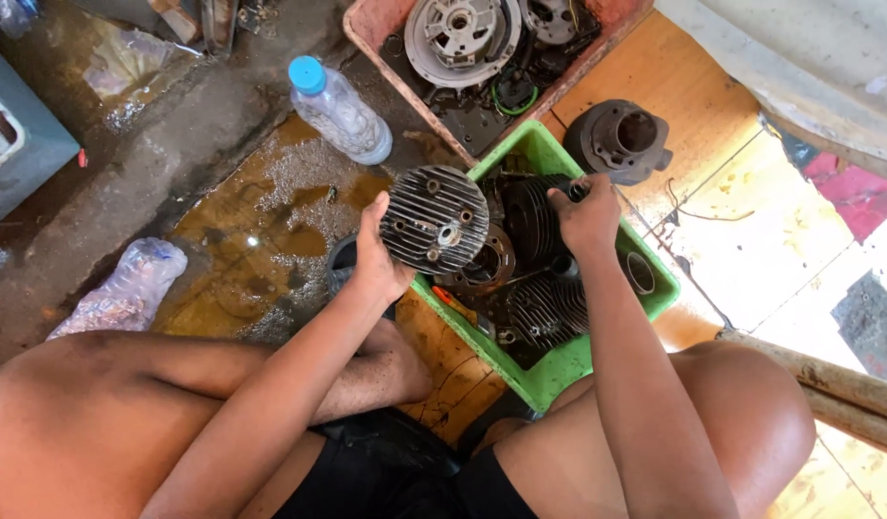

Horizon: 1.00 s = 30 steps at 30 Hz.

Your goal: The person scrubs various engine components, including a circular metal part and a cylinder head, using a brush and a screwdriver. The parts are handled over a green plastic bin, and the person occasionally moves items between bins.

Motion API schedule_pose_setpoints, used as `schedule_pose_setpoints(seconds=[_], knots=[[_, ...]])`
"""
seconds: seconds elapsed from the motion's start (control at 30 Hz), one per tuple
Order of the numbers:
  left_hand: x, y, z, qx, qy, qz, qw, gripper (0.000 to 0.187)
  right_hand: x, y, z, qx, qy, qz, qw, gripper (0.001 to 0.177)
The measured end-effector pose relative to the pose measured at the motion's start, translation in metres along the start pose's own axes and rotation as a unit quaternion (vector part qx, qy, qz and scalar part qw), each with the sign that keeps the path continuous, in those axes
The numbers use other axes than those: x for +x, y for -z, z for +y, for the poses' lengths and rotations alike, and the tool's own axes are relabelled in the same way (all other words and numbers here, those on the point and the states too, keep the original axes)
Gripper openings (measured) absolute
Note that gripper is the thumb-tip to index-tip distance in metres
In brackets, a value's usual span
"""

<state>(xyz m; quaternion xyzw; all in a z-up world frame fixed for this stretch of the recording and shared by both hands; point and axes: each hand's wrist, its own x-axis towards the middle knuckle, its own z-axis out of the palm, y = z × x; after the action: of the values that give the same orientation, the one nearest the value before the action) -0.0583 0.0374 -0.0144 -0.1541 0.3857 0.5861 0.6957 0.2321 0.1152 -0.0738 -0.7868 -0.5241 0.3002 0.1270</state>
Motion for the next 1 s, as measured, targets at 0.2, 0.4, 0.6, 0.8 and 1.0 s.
schedule_pose_setpoints(seconds=[0.2,0.4,0.6,0.8,1.0], knots=[[-0.002,-0.012,0.005,-0.009,-0.002,0.005,1.000,0.045,0.006,-0.014,0.000,-0.095,0.078,-0.007,0.992,0.029],[0.023,0.008,0.007,-0.002,0.014,0.007,1.000,0.049,-0.018,0.029,-0.042,-0.283,0.038,-0.103,0.953,0.054],[0.020,0.004,0.004,0.003,0.014,0.013,1.000,0.045,-0.027,0.062,-0.039,-0.216,0.035,-0.037,0.975,0.031],[0.018,0.003,0.003,0.046,0.026,0.000,0.999,0.046,-0.054,0.107,-0.062,-0.144,0.065,0.001,0.987,0.024],[0.024,0.015,-0.003,0.119,0.028,-0.015,0.992,0.045,-0.087,0.103,-0.061,-0.196,0.014,-0.170,0.966,0.026]])
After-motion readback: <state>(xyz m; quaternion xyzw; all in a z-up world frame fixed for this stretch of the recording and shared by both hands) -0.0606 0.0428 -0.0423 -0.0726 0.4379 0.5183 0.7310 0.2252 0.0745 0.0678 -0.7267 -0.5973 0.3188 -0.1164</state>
